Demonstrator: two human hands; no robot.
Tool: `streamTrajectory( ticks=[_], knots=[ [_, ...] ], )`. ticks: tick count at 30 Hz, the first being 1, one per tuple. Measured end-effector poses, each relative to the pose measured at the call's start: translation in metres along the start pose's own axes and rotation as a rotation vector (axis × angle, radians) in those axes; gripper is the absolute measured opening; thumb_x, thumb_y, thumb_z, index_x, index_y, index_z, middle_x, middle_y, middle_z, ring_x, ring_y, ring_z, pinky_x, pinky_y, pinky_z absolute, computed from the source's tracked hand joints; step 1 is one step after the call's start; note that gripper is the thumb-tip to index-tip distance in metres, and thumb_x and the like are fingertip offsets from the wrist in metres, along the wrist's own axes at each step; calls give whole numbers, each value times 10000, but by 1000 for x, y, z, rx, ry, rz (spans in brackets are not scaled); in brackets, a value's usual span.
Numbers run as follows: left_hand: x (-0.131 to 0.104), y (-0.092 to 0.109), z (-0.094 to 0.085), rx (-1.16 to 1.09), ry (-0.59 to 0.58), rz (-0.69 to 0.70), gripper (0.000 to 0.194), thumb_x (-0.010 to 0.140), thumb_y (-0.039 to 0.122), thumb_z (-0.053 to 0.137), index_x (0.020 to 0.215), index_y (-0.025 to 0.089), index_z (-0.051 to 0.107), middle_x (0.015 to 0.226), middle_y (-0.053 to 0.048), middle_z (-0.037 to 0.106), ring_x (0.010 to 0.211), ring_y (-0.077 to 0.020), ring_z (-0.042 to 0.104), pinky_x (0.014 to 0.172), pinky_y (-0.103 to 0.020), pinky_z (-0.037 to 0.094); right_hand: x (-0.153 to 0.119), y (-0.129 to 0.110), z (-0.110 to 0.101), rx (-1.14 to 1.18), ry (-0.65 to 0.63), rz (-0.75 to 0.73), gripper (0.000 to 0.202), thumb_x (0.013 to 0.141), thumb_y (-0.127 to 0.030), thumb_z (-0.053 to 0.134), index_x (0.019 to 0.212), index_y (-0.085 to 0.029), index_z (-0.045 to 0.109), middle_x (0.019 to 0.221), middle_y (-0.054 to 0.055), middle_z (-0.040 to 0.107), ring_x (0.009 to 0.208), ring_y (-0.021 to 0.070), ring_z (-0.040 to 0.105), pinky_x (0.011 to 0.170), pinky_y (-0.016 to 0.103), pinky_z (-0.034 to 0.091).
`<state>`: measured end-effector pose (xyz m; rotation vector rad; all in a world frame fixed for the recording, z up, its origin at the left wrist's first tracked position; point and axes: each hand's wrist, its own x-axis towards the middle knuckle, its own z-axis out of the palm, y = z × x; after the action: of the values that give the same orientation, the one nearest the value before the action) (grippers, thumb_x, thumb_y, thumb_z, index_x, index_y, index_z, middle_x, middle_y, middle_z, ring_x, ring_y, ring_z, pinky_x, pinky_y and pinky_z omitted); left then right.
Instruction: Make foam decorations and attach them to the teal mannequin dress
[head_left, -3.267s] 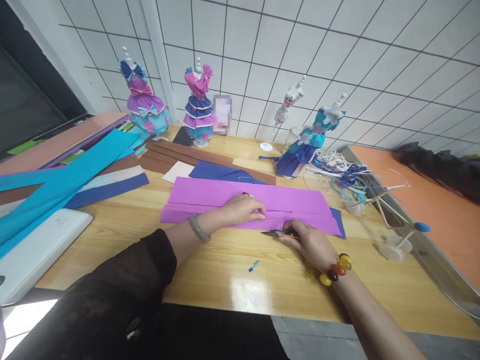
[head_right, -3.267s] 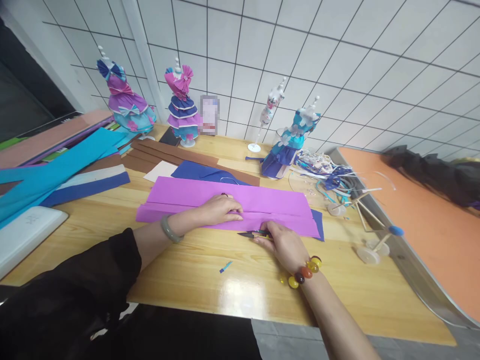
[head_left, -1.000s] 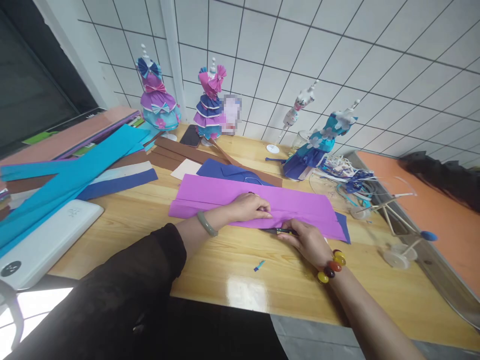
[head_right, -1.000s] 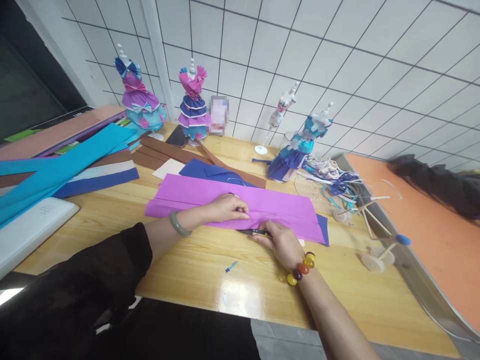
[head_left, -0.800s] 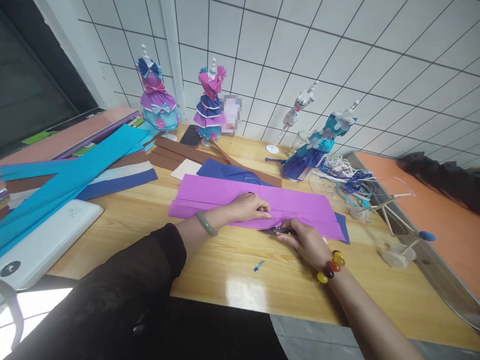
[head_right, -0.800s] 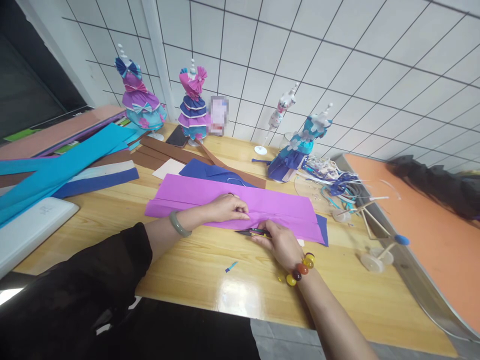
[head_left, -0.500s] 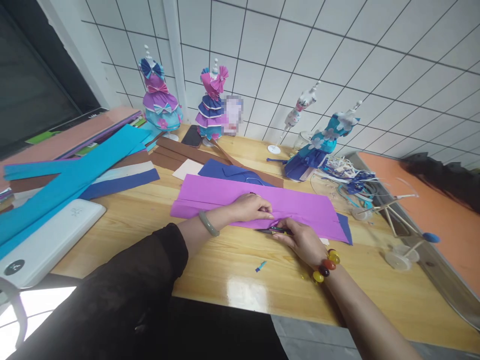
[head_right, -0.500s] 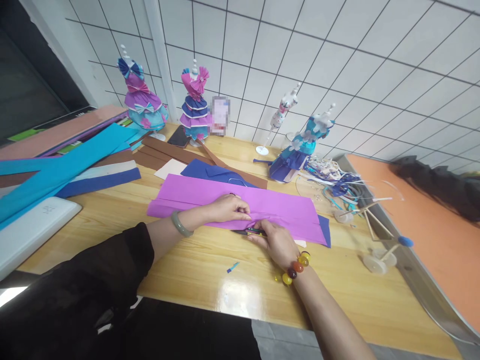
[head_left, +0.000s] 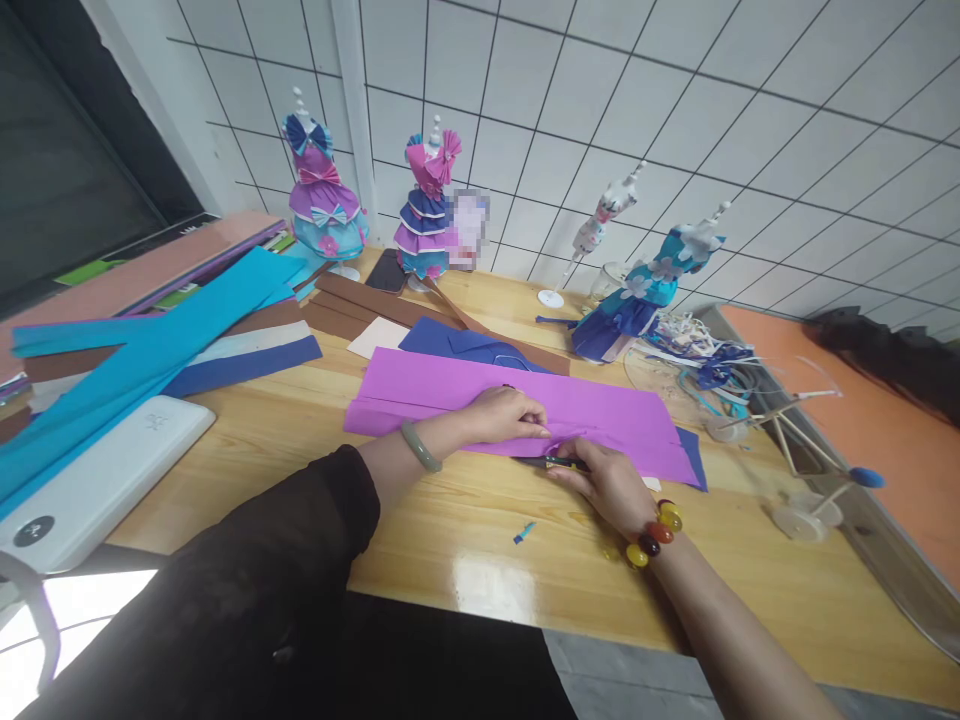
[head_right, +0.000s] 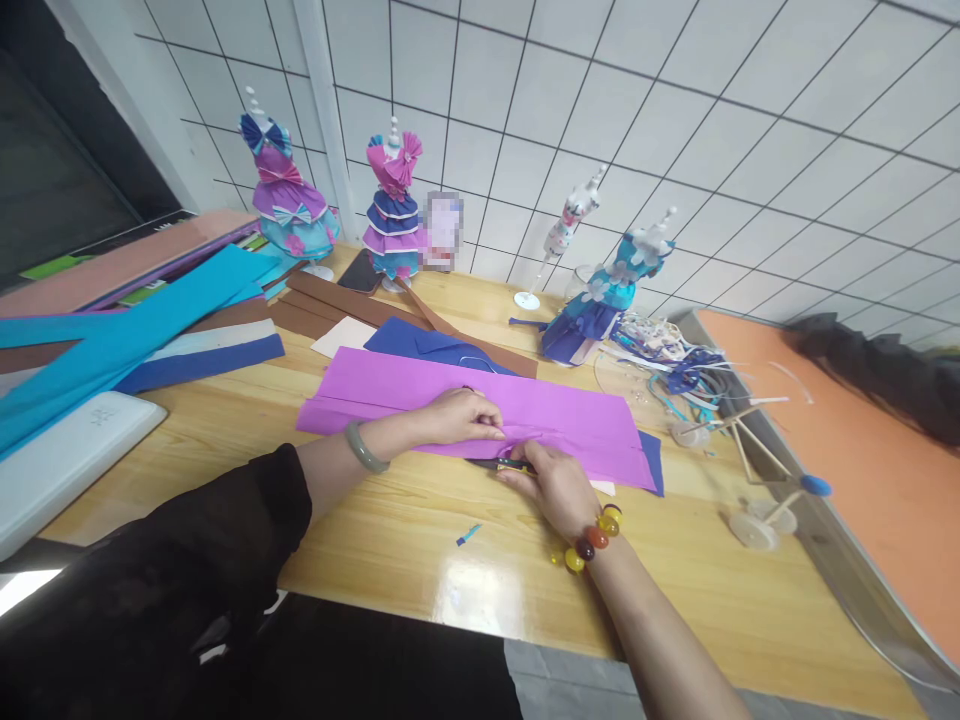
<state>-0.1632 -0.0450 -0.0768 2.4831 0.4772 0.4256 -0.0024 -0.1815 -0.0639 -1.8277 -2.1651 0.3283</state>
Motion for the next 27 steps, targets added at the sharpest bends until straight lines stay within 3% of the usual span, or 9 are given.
streamTrajectory(
  ticks=[5, 9, 15, 27],
  knots=[
    [-1, 3, -4, 17, -28, 24, 254, 764, 434, 509, 805, 212, 628, 723, 21, 629, 648, -98, 535, 574, -207, 311, -1, -1, 0, 5, 7, 4, 297, 796, -489, 478, 867, -210, 548, 780, 45, 665, 696, 192, 614, 617, 304, 457],
    [-4, 6, -20, 98, -48, 70, 300, 728, 476, 531, 805, 204, 629, 695, 3, 618, 663, -123, 531, 564, -227, 306, -3, 0, 0, 9, -8, 23, 305, 787, -492, 488, 900, -213, 536, 805, 48, 665, 715, 197, 617, 619, 304, 462],
    [-8, 0, -43, -9, -300, -37, 284, 635, 432, 624, 762, 178, 630, 657, 22, 591, 547, -87, 484, 494, -211, 292, -2, -2, -1, 1, -7, 37, 309, 782, -497, 488, 906, -220, 547, 806, 36, 669, 719, 193, 625, 621, 297, 468],
    [-8, -8, -42, -175, -351, -107, 171, 602, 298, 665, 723, 181, 631, 621, 43, 575, 554, -81, 484, 509, -202, 303, 8, -12, 1, -28, -35, -15, 282, 797, -479, 479, 894, -223, 544, 797, 40, 679, 713, 198, 632, 611, 296, 463]
  ],
)
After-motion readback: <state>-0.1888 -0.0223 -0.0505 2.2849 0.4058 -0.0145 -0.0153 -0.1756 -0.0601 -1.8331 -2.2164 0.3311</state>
